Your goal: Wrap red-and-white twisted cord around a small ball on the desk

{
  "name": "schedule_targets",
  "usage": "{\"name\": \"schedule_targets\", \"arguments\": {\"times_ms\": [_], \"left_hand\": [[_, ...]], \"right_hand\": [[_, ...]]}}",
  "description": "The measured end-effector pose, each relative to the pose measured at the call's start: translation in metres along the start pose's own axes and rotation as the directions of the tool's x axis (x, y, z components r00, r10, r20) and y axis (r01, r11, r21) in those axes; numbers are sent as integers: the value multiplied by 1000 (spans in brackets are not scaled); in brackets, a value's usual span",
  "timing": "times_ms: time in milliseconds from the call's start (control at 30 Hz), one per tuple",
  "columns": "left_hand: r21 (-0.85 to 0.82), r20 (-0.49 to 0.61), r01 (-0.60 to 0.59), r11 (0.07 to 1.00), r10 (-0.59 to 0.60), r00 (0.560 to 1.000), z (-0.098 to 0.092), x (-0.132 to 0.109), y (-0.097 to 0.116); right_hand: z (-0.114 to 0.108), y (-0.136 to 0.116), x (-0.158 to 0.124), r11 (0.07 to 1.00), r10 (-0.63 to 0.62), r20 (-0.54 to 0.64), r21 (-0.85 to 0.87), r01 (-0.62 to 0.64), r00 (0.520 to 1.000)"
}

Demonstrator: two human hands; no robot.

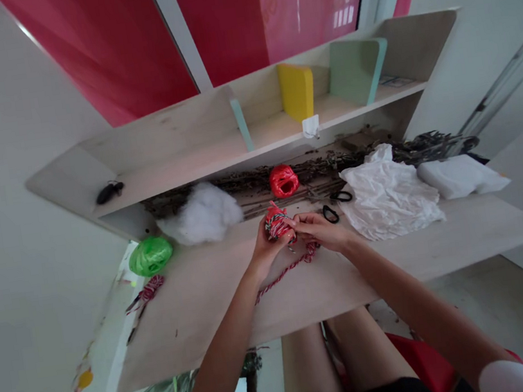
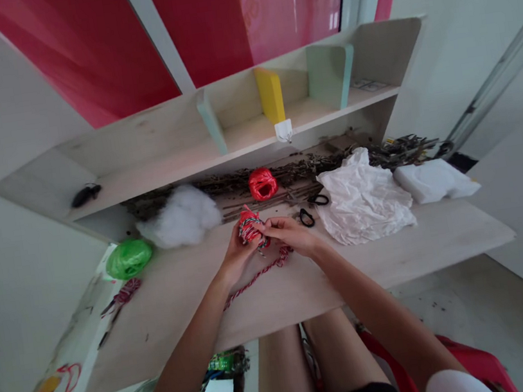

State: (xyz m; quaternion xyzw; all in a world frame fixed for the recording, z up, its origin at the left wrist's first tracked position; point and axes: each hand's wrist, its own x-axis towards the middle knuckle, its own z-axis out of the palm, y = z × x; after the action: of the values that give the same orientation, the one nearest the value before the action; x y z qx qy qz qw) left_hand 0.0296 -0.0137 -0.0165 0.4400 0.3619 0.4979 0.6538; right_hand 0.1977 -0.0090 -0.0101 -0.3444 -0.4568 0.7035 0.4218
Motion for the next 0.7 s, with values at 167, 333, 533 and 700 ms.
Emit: {"name": "schedule_targets", "arguments": {"times_ms": [167,333,533,700], "left_hand": [[16,-28,5,1000,-5,1000,5,-3,4],[-8,-35,0,1000,-1,999,7,-4,7],[65,-38,-47,997,49,998,1,-2,0],[39,-42,-63,997,65,997,0,-1,-2]], "right_hand": [[1,-2,-1,999,7,-8,48,-7,1000],[1,-5,-4,996,3,-24,84,-1,1000],[1,-7,-6,996,-8,-43,90,12,999],[0,-6,-5,995,-16,-51,95,20,999]]}}
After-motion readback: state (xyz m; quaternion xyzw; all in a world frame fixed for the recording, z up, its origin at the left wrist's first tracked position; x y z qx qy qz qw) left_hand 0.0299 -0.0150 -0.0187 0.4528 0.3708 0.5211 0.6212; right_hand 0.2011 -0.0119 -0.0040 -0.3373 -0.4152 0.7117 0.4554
